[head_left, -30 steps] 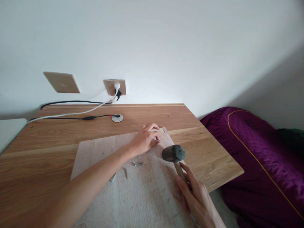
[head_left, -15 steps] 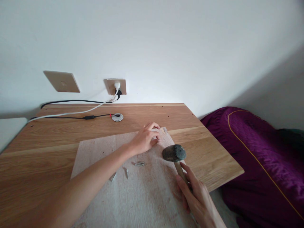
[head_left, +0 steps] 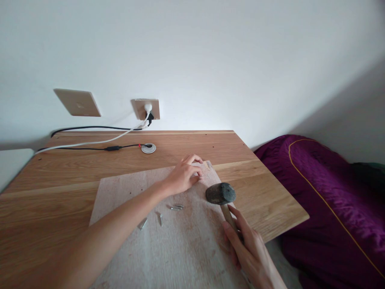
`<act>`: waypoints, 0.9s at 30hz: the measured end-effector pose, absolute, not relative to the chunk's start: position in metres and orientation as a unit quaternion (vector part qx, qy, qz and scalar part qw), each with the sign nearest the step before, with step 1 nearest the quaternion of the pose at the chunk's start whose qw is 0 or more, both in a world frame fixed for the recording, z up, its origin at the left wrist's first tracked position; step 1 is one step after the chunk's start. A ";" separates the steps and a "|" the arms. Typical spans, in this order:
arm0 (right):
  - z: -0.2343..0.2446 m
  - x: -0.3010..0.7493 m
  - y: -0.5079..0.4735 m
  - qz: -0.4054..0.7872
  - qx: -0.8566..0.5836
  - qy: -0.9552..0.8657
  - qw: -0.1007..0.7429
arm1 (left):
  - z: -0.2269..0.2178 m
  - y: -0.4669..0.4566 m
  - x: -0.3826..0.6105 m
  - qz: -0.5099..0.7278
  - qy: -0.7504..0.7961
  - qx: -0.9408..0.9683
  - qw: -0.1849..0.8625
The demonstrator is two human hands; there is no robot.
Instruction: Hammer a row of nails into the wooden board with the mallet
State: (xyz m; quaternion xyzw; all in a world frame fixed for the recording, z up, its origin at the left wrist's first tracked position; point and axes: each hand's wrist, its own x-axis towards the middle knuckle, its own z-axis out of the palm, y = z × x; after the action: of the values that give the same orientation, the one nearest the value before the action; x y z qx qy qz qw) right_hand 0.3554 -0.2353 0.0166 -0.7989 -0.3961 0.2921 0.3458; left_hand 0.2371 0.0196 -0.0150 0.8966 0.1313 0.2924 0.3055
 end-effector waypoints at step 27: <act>0.016 0.356 -0.236 0.294 -0.800 -0.392 0.345 | -0.012 0.018 0.238 0.242 0.161 0.914 0.284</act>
State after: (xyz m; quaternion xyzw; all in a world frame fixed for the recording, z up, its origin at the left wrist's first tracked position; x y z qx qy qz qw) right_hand 0.3561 -0.2357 0.0157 -0.8002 -0.3922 0.2943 0.3454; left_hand 0.2375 0.0182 -0.0116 0.9139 0.1606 0.2421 0.2836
